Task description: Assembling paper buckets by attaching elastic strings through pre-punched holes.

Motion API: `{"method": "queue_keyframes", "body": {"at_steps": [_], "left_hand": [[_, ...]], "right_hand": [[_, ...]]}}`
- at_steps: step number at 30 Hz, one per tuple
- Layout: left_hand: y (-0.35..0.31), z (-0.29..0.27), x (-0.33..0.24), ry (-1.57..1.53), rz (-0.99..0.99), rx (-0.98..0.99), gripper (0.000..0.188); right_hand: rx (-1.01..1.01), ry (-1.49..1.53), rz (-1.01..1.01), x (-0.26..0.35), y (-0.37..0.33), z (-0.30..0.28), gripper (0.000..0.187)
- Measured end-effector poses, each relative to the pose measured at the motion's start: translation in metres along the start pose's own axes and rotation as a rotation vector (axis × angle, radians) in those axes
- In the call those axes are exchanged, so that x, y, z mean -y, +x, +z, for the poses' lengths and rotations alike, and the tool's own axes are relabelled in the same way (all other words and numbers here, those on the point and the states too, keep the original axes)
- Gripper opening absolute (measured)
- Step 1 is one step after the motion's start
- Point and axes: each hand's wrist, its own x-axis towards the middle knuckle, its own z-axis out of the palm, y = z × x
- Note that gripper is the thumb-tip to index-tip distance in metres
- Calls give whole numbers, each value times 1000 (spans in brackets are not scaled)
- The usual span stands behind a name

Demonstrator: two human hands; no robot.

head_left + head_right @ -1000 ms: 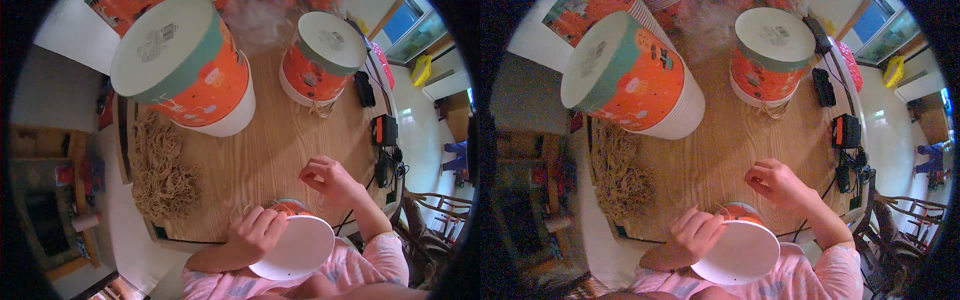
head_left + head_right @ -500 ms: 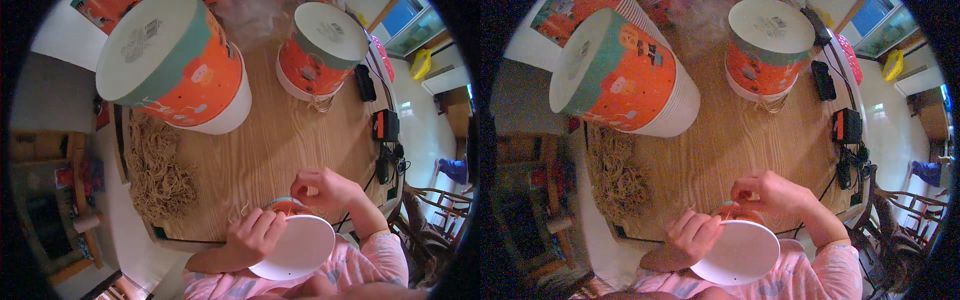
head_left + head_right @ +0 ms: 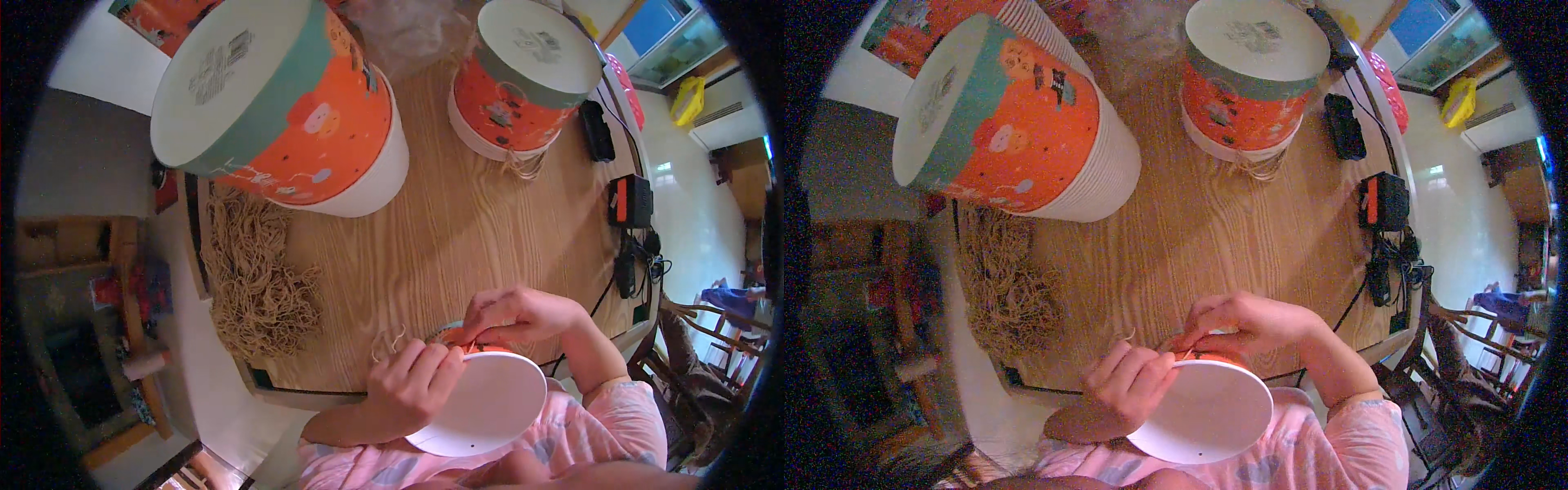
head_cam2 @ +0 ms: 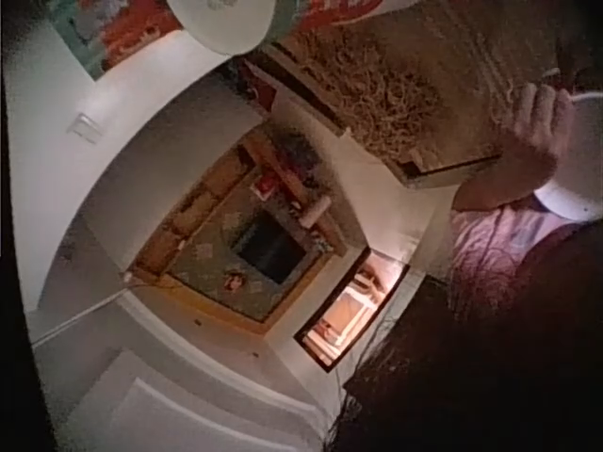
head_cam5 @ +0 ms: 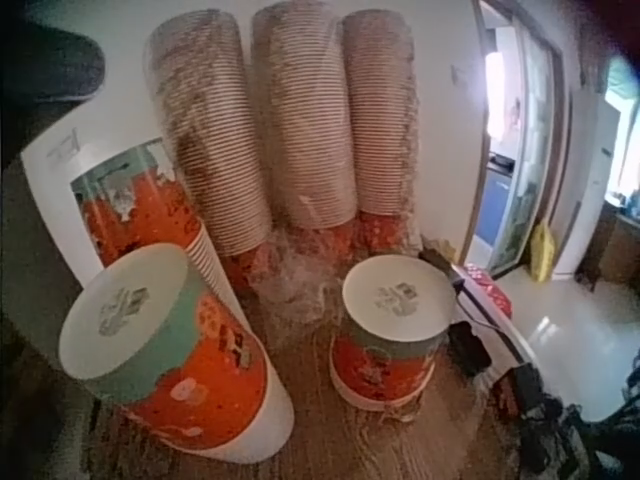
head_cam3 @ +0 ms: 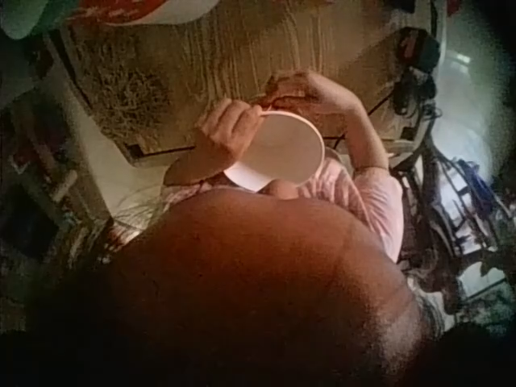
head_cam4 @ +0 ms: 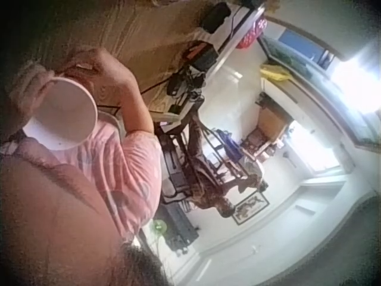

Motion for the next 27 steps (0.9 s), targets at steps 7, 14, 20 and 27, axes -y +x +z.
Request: {"method": "queue_keyframes", "body": {"at_steps": [7,14,20,27], "left_hand": [[-2,2,1,0,-11,-5,29],[-2,3,0,-13,-20,6,28],[-1,2,0,2,-24,11,28],[0,2,-1,9,-29,-10,27]], "right_hand": [[-114,-257,116,6,-3,0,8],[-350,208,224,12,-9,-1,10],[-398,295,189,19,-14,-9,6],[-441,-63,61,25,-10,-16,8]]}}
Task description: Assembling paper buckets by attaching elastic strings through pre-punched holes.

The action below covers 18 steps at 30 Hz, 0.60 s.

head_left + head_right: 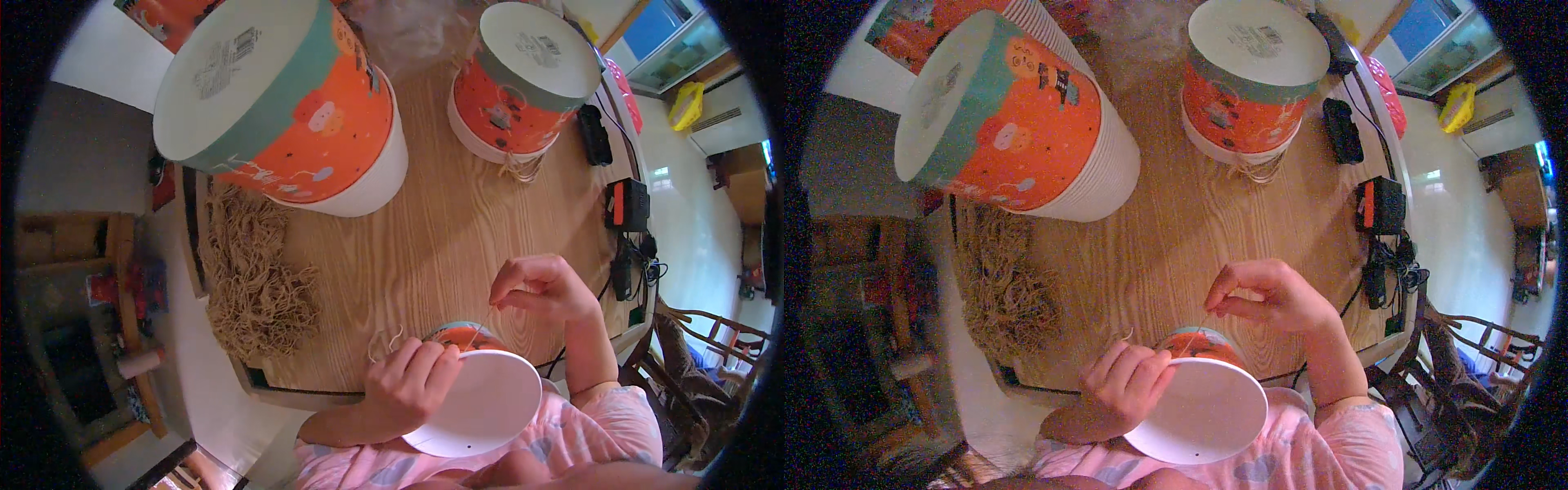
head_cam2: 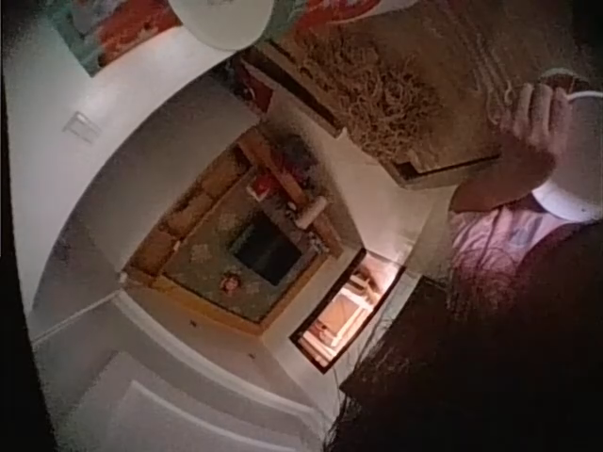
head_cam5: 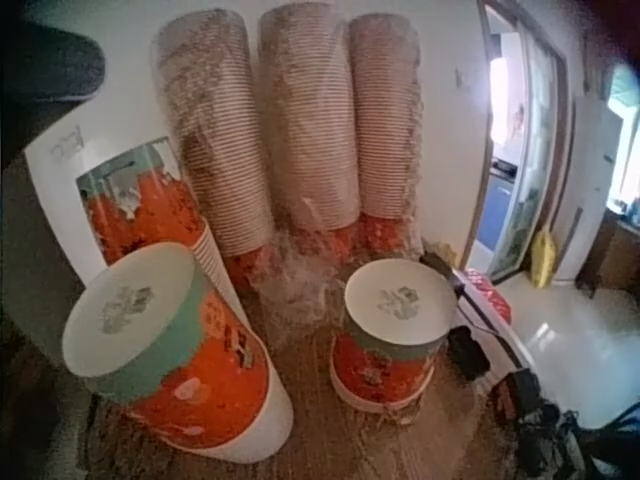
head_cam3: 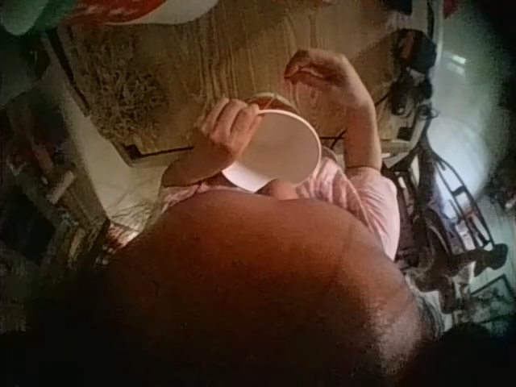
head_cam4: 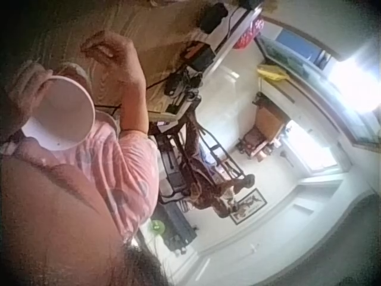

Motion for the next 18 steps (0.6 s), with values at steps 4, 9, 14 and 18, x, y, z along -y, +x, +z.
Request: {"method": "queue_keyframes", "body": {"at_steps": [4,9,14,18], "left_hand": [[0,0,0,-14,9,0,26],[0,0,0,-23,4,11,25],[0,0,0,-34,9,15,26],[-1,0,-1,-31,-4,23,27]], "right_hand": [[-40,-96,-65,3,2,1,9],[-71,-280,-36,-1,-3,-6,12],[73,-158,-154,-5,4,-5,18],[399,81,-171,-20,17,16,17]]}}
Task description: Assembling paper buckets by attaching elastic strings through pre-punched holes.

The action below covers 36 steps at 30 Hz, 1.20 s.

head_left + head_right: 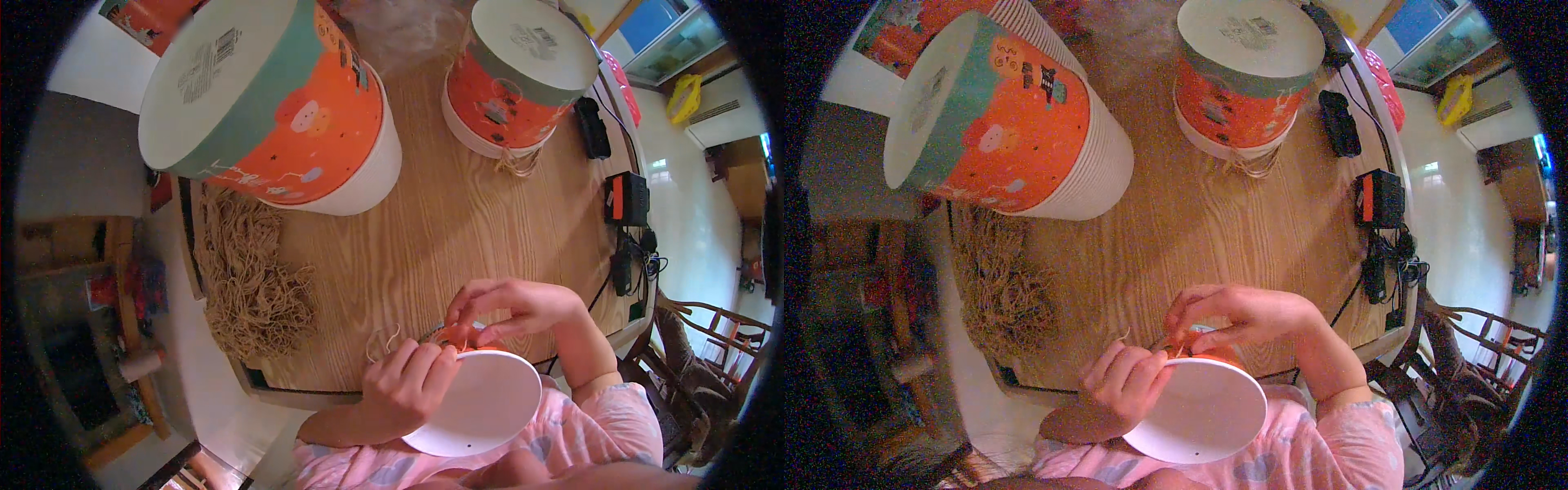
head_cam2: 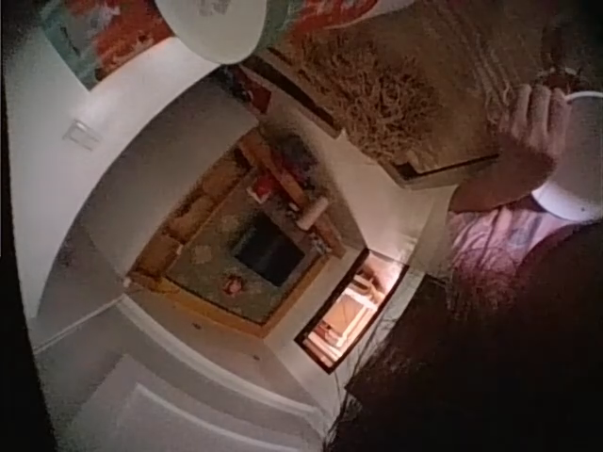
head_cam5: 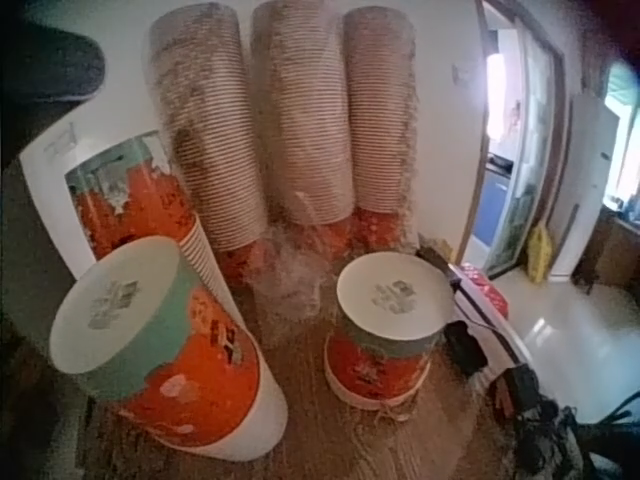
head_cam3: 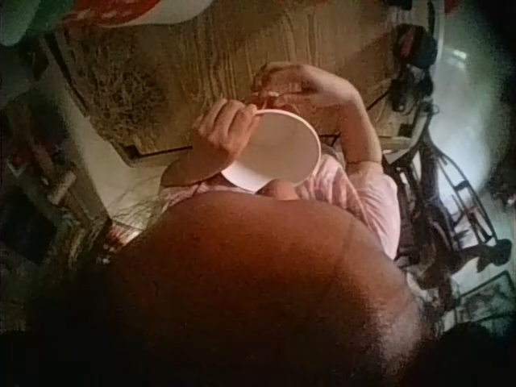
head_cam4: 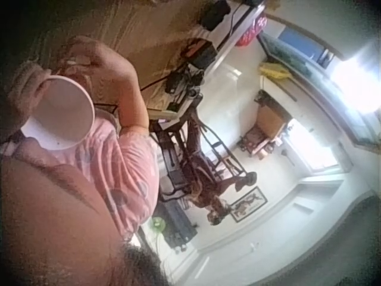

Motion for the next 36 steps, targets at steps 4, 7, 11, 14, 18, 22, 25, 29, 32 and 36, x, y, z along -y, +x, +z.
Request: {"method": "queue_keyframes", "body": {"at_steps": [4,7,11,14,18,22,25,29,32,36], "left_hand": [[2,0,2,19,10,2,28],[0,0,3,18,16,14,28],[1,0,3,21,29,-4,29],[0,2,2,8,11,-29,28],[-5,9,2,54,-10,-40,26],[9,6,-9,33,-100,-70,18],[11,24,-7,64,-55,-207,13],[10,26,-8,2,-116,-256,13],[11,23,-4,-251,-200,-279,15],[23,15,20,-628,-311,-224,20]], "right_hand": [[79,121,76,-11,-4,1,18],[65,31,268,1,-7,-3,14],[-52,-95,278,7,-13,-8,11],[-113,-201,282,10,-20,-9,10],[-302,-323,319,22,-21,-6,8],[-420,-341,362,43,-7,-5,8],[-391,-472,321,56,7,-3,4],[-173,-697,323,75,28,-7,10],[-50,-845,275,78,36,-7,13],[-58,-807,427,90,37,-5,12]]}}
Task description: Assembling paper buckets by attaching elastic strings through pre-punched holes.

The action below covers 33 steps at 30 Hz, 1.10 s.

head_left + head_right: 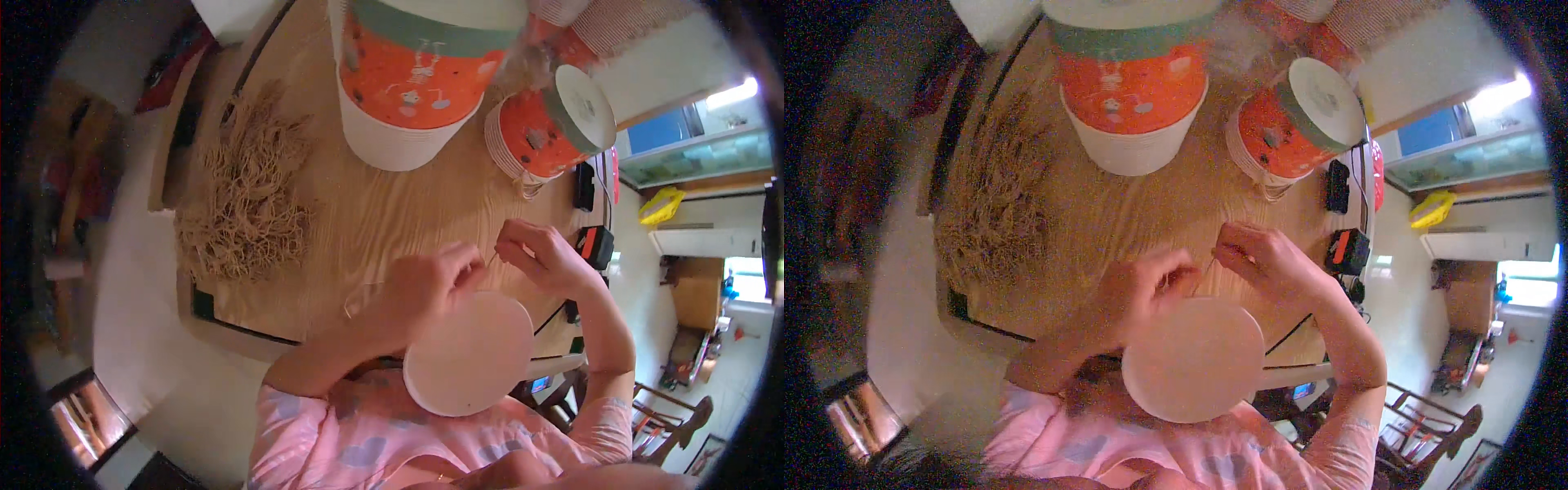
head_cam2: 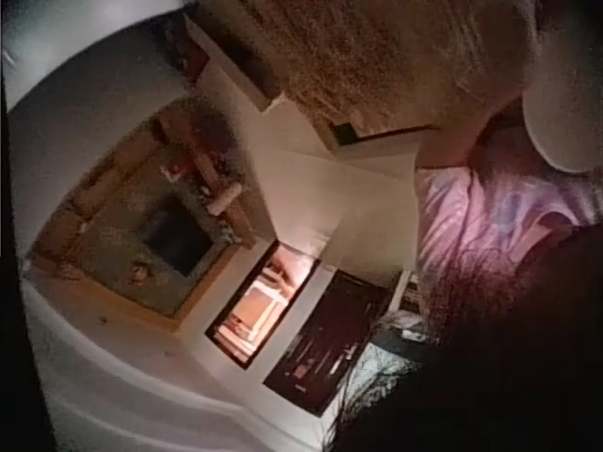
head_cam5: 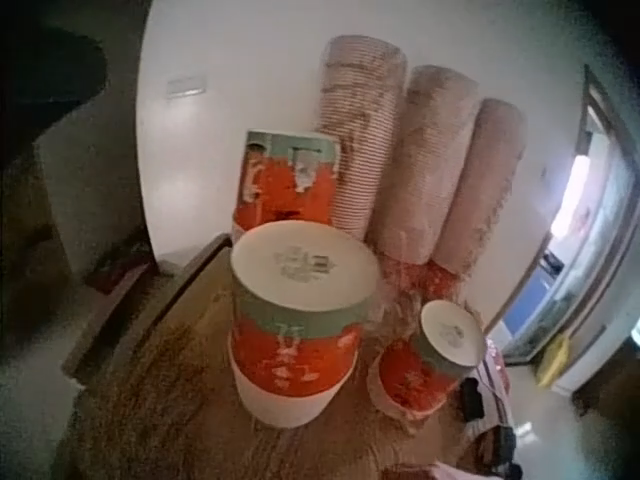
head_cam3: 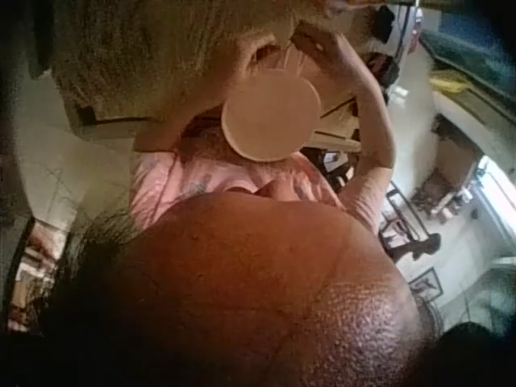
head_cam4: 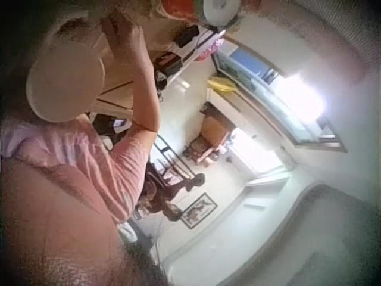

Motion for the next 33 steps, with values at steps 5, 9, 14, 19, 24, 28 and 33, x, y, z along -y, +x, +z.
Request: {"method": "queue_keyframes", "body": {"at_steps": [5,9,14,19,24,28,33], "left_hand": [[27,6,23,-349,-86,177,21],[26,25,28,-532,-64,144,21],[17,36,30,-484,-62,-22,20],[15,37,28,-235,-13,-107,15],[14,32,31,-227,-18,-70,13],[12,30,31,-216,-20,-31,13],[8,29,28,-192,7,-63,15]], "right_hand": [[19,82,59,-1,-2,-1,11],[-38,5,-29,-3,2,1,9],[-284,177,46,-13,4,-6,9],[-27,-107,-110,10,12,-8,30],[-87,-212,-140,7,13,-3,24],[-157,-188,-172,11,17,3,20],[-95,-243,-211,11,14,-2,17]]}}
